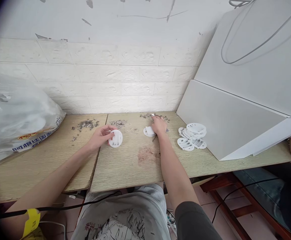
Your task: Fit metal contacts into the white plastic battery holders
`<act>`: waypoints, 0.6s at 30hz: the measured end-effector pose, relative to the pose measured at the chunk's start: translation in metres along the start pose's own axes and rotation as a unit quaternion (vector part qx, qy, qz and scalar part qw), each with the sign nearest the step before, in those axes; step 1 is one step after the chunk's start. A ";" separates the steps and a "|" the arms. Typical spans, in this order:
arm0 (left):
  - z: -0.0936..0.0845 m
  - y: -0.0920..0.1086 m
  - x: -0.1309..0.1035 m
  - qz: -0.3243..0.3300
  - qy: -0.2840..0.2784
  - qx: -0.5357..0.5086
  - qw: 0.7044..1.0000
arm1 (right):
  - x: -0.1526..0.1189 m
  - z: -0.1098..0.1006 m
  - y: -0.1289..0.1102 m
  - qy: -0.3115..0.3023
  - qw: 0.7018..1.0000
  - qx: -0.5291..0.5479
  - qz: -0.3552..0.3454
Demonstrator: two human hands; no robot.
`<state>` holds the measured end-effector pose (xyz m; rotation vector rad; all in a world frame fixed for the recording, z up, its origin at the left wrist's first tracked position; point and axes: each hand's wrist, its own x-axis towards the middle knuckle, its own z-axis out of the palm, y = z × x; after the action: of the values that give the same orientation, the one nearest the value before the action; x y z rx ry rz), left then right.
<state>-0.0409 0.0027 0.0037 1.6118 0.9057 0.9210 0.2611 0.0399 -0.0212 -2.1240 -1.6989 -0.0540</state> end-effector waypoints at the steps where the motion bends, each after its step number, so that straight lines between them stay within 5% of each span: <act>1: 0.000 0.000 0.000 0.001 -0.001 0.000 1.000 | 0.000 0.000 0.000 -0.001 1.000 0.000 -0.001; 8: -0.001 0.001 0.000 0.004 -0.002 0.000 1.000 | -0.001 0.000 -0.004 0.041 0.999 0.017 -0.003; 18: -0.001 0.001 0.000 -0.006 -0.004 0.007 1.000 | 0.002 0.000 -0.002 0.009 1.000 -0.004 0.000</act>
<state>-0.0414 0.0033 0.0047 1.6187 0.9178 0.9018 0.2592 0.0423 -0.0202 -2.1224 -1.6921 -0.0811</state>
